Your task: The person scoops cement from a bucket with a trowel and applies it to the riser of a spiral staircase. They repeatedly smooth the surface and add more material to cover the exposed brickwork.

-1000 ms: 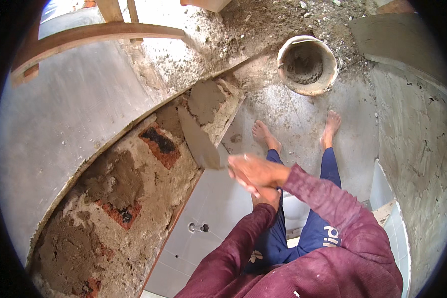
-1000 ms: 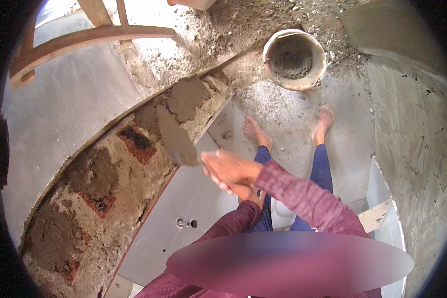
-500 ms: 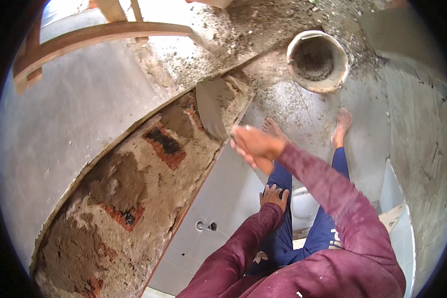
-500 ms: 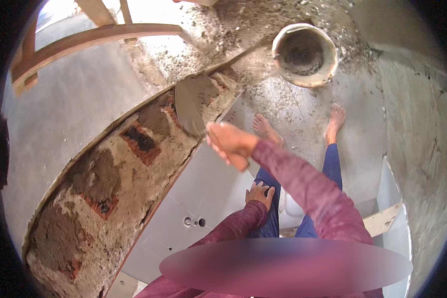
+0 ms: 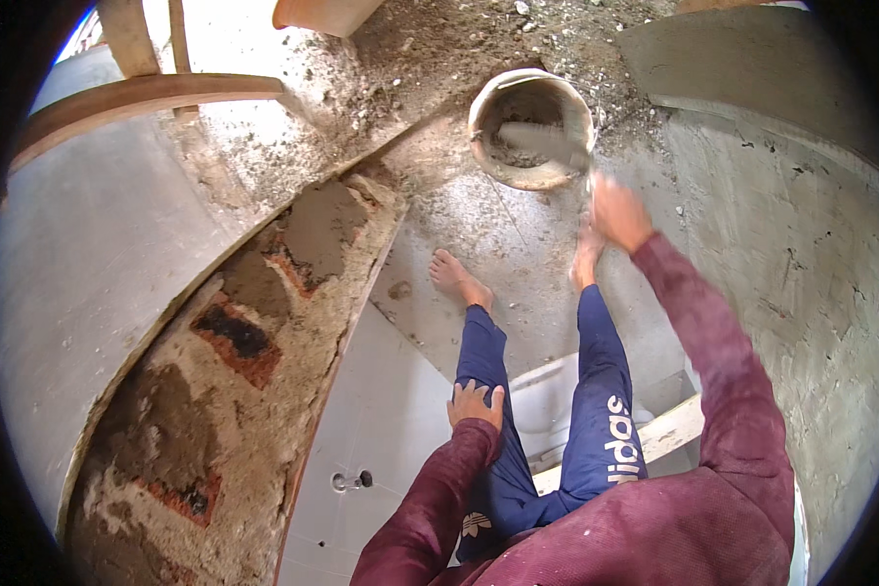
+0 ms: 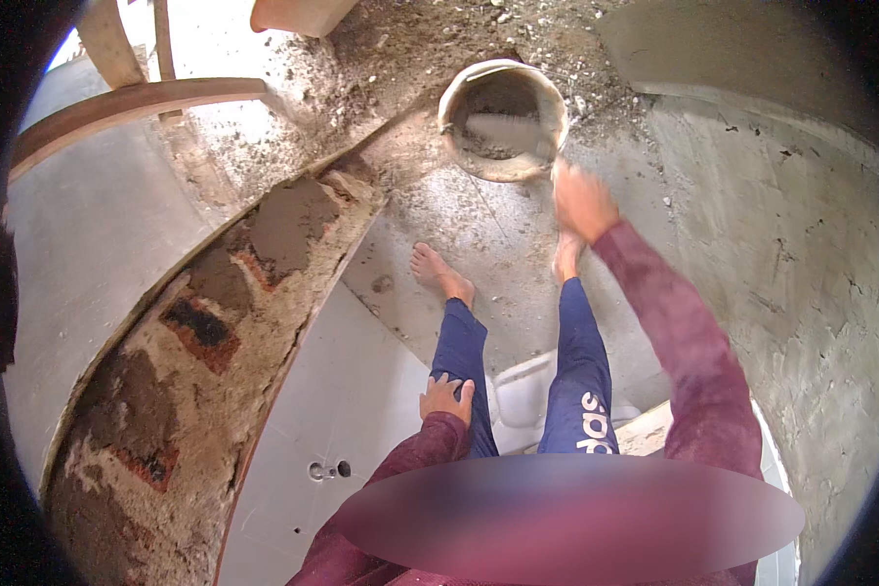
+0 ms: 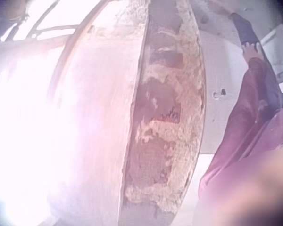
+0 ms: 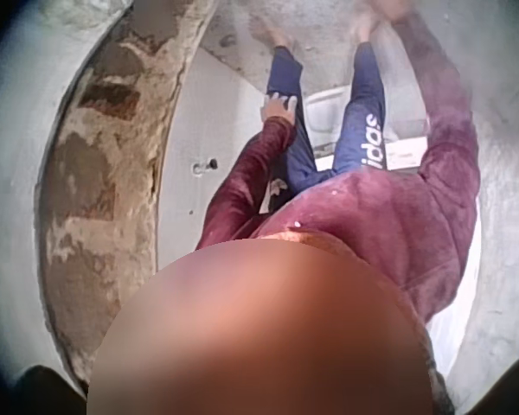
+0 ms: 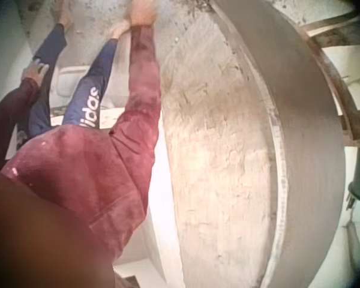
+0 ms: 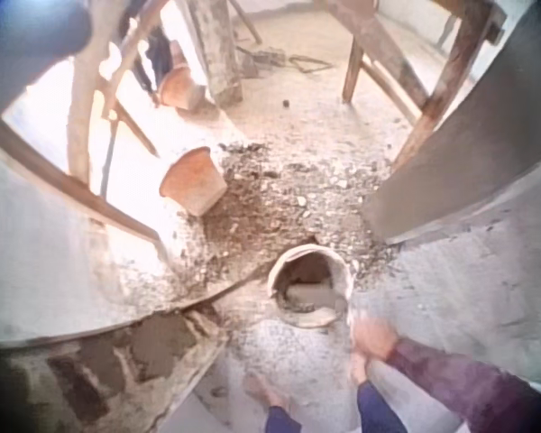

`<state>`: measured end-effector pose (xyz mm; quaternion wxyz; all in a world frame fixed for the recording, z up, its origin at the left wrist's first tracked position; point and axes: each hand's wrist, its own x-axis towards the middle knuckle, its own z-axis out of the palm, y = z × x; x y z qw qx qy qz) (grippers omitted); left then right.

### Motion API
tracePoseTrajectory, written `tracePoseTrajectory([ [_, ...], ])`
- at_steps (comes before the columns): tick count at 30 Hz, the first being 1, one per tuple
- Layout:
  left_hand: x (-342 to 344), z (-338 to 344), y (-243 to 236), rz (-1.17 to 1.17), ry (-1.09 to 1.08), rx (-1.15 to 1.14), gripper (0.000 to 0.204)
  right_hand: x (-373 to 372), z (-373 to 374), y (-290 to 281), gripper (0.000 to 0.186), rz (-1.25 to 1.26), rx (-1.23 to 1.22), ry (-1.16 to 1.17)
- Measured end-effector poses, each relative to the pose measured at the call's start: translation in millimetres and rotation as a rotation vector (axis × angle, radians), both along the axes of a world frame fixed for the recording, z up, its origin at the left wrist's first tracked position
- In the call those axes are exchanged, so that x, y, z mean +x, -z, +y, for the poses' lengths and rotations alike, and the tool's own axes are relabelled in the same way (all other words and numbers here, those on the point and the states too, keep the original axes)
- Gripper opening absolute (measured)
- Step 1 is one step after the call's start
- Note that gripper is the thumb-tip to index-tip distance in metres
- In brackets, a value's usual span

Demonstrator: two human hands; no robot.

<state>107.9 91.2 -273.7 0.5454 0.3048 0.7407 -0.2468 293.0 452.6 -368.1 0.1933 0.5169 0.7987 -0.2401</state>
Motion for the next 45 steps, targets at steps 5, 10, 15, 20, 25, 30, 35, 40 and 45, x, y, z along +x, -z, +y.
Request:
tracePoseTrajectory([
  [5, -1.1, 4.1, -2.4, -0.003, -0.019, -0.002, 0.053, -7.8, 73.9, 85.9, 0.021, -0.236, 0.207, -0.068],
  [10, -4.8, -2.9, 1.0, -0.02, -0.016, 0.0, 0.053, -36.7, 56.6, 141.8, 0.021, -0.162, -0.009, 0.26],
  [15, -4.2, -1.6, -3.5, -0.021, -0.017, 0.0, 0.05, -8.6, 13.6, 203.9, 0.02, 0.018, -0.229, -0.063],
  [20, -6.0, -3.3, -1.5, -0.022, 0.0, -0.008, 0.049, -14.9, -7.3, 185.7, 0.013, 0.593, -0.72, 0.883],
  [25, 0.9, -6.4, 2.6, -0.019, 0.043, 0.025, 0.047, -21.8, -21.5, 164.2, 0.011, 0.609, -0.764, 1.06],
  [30, 7.7, -4.9, 2.7, -0.02, 0.058, 0.021, 0.046, -3.8, -33.2, 159.1, 0.023, 0.71, -0.735, 1.076],
  [35, 5.5, 4.4, -1.3, -0.047, 0.04, 0.008, 0.048, 9.5, -38.0, 116.6, 0.029, 0.681, -0.601, 1.044],
  [40, 5.7, 2.5, 1.3, -0.027, 0.066, -0.011, 0.05, 15.3, -64.0, 46.9, 0.039, 0.705, -0.368, 0.825],
  [45, 8.0, 4.2, -6.8, 0.001, 0.039, -0.014, 0.052, -49.4, -114.9, -74.6, 0.049, 0.679, -0.316, 0.824],
])
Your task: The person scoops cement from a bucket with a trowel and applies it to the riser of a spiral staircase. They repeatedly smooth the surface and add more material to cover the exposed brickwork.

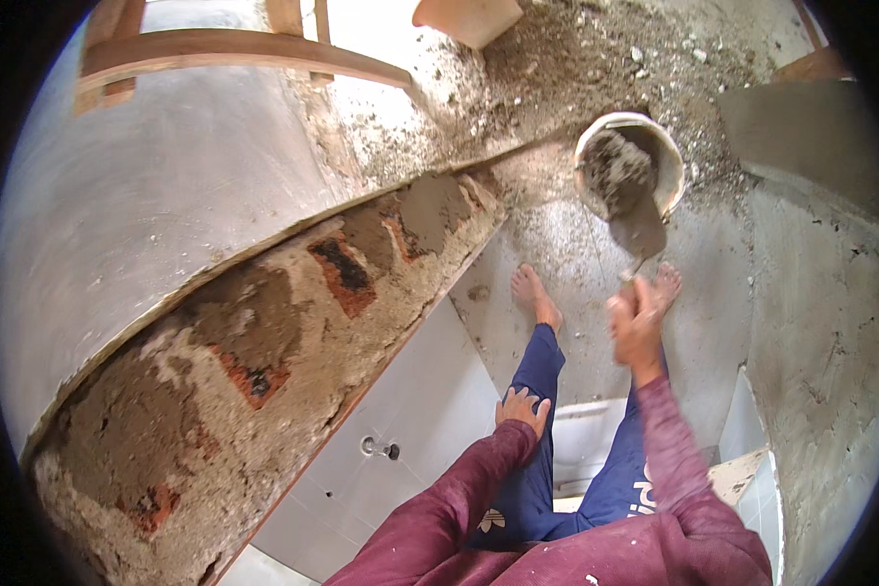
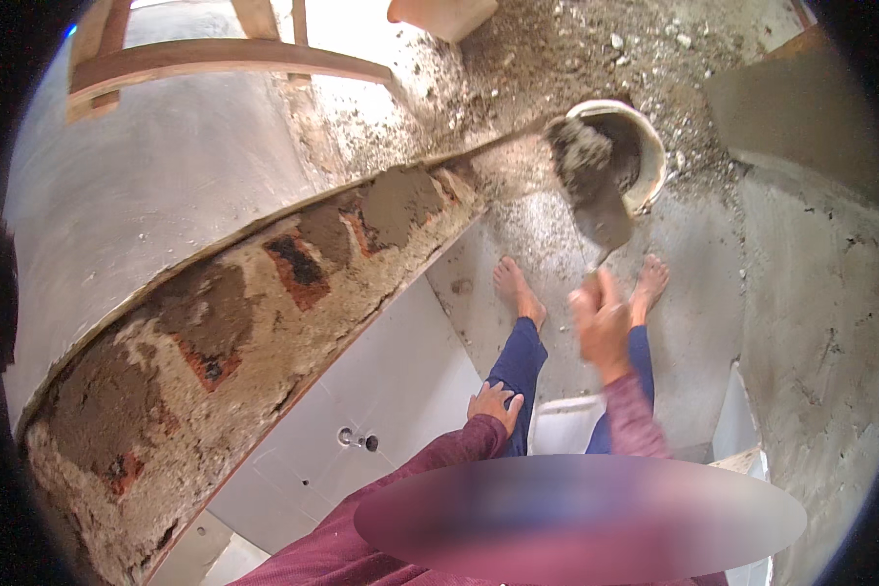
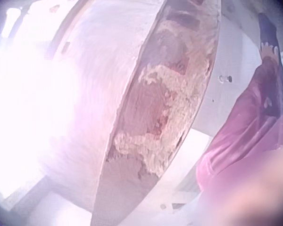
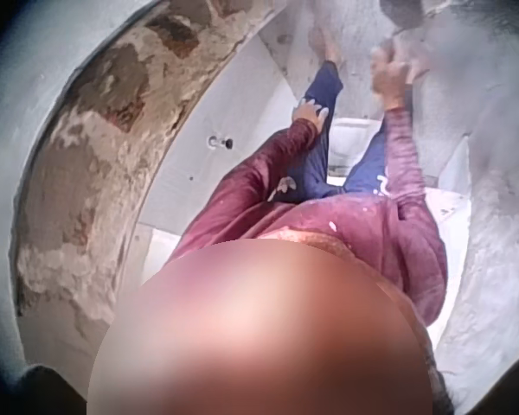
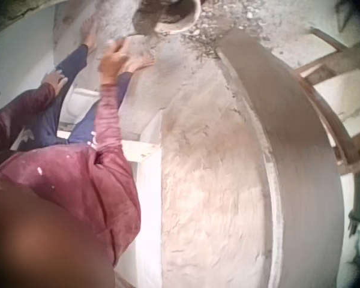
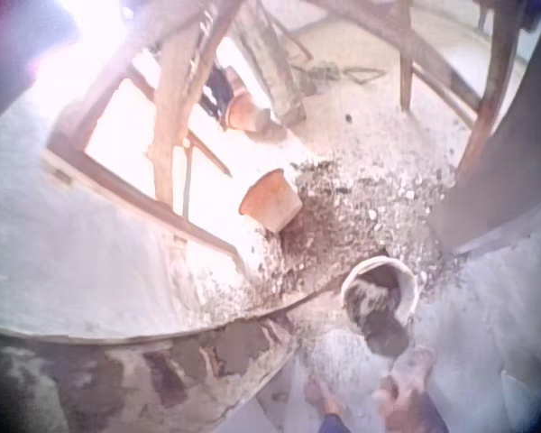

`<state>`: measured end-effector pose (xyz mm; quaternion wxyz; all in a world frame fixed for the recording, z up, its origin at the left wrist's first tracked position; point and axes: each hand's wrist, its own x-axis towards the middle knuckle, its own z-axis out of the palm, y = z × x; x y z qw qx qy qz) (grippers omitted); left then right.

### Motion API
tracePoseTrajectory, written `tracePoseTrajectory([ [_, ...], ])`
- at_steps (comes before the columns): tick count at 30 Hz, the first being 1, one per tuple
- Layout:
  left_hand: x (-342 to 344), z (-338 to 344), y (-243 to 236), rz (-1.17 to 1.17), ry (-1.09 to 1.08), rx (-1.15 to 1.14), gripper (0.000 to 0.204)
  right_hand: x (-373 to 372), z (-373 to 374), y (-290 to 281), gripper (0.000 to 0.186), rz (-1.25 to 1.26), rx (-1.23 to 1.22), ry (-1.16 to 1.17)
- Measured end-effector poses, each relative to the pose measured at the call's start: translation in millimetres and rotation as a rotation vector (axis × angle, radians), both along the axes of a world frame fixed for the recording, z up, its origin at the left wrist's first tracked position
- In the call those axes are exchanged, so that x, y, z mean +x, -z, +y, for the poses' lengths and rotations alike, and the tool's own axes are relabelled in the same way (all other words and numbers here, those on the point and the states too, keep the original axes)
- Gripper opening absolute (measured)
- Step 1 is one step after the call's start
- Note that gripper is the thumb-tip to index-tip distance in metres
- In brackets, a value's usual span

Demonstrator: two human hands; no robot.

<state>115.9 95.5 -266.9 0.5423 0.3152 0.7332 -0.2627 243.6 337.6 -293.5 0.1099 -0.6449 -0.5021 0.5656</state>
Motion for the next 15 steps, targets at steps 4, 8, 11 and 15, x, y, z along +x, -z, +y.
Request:
tracePoseTrajectory([
  [4, -1.8, 17.7, -7.6, -0.003, 0.008, 0.016, 0.05, -101.0, -41.1, -51.3, 0.044, -0.001, 0.161, 0.018],
  [8, -0.2, -5.6, 13.0, -0.046, 0.024, 0.022, 0.05, -176.6, -71.2, -98.5, 0.049, 0.196, 0.443, -0.183],
  [11, 11.5, -67.6, 56.3, -0.088, -0.044, 0.099, 0.051, -171.2, -49.4, -129.0, 0.051, 0.511, -0.199, 0.049],
  [15, 5.5, -8.3, 1.5, -0.005, -0.023, 0.033, 0.052, -139.0, 16.5, -48.2, 0.036, 0.836, -0.995, 0.212],
])
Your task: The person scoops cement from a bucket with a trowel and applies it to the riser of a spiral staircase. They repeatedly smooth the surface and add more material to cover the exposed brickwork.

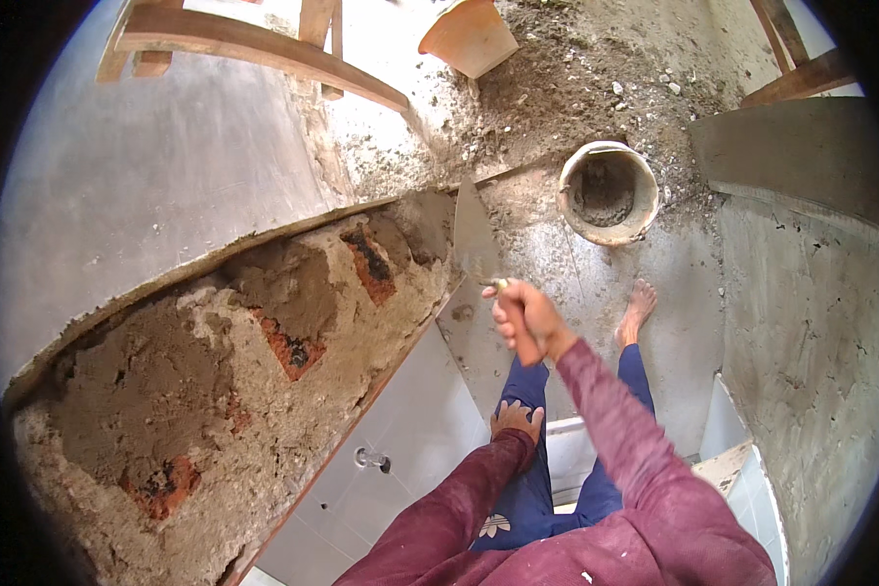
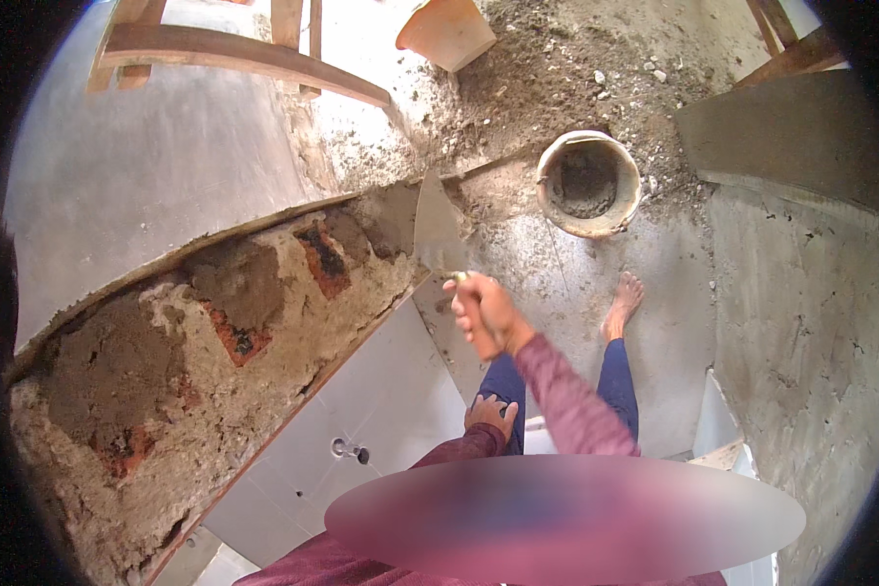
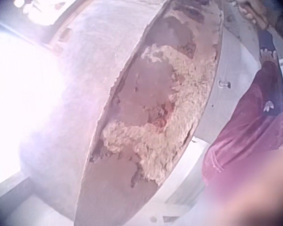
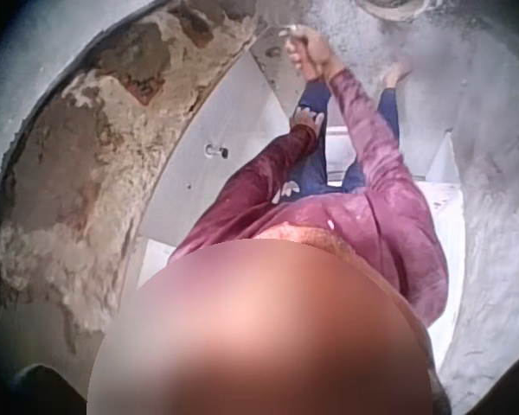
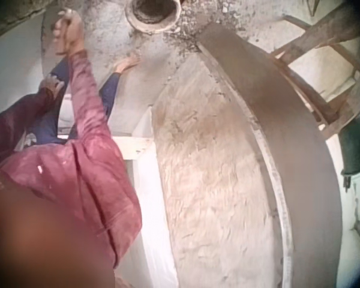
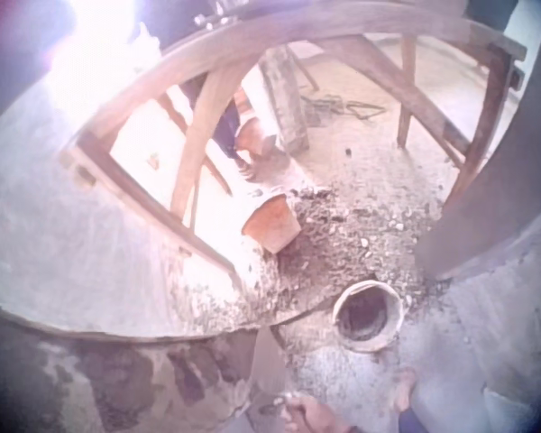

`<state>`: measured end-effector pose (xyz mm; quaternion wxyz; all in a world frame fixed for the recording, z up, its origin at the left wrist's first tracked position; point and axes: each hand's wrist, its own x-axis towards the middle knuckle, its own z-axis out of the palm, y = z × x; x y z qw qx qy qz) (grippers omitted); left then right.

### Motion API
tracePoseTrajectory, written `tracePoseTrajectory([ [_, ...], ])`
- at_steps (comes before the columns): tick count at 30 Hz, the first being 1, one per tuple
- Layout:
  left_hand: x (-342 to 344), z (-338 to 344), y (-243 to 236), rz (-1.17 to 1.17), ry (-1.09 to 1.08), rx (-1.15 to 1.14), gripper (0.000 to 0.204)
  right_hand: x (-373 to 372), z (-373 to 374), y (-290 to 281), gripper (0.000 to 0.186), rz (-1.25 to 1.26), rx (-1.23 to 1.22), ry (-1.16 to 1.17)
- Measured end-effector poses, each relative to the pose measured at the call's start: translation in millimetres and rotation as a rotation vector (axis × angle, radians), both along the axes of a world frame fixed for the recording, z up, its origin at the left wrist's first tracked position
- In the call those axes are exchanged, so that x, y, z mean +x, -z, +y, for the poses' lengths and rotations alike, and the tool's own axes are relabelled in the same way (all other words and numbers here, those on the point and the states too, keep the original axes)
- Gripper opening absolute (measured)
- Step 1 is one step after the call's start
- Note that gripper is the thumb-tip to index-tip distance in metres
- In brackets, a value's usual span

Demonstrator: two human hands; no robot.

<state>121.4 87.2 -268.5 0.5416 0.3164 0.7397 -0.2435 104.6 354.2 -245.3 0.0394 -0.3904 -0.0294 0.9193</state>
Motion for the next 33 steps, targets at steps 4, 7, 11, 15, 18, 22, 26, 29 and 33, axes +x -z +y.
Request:
tracePoseTrajectory([
  [4, -2.8, -20.9, -2.5, 0.027, -0.018, 0.065, 0.053, -16.0, 26.0, 68.7, 0.044, 0.423, -0.113, -0.158],
  [7, -7.5, -28.0, 1.1, 0.002, -0.043, 0.068, 0.052, -38.3, 48.4, 73.0, 0.051, 0.399, -0.104, -0.243],
  [11, -9.4, -39.8, -0.2, -0.007, -0.057, 0.093, 0.051, -24.4, 25.4, 41.8, 0.049, 0.517, -0.208, -0.282],
  [15, -11.1, -33.0, 1.2, -0.014, -0.021, 0.107, 0.048, -21.3, 10.6, 11.9, 0.05, 0.517, -0.108, -0.258],
  [18, -12.2, -24.2, 6.1, -0.023, -0.02, 0.133, 0.048, -20.4, 16.9, -2.0, 0.049, 0.511, -0.091, -0.264],
  [22, -10.7, -16.8, 2.6, -0.013, -0.032, 0.13, 0.045, -18.8, 24.3, -38.9, 0.052, 0.39, -0.114, -0.315],
  [26, -10.8, 0.8, -1.6, 0.069, -0.151, 0.177, 0.045, -22.5, 8.1, -80.9, 0.052, 0.401, -0.125, -0.268],
  [29, -12.4, 7.2, -1.5, 0.065, -0.116, 0.149, 0.044, -17.8, -4.4, -104.7, 0.05, 0.376, -0.029, -0.301],
  [33, -20.3, 13.9, -5.7, 0.004, -0.041, 0.05, 0.044, 5.8, -10.4, -128.7, 0.047, 0.487, 0.098, -0.368],
])
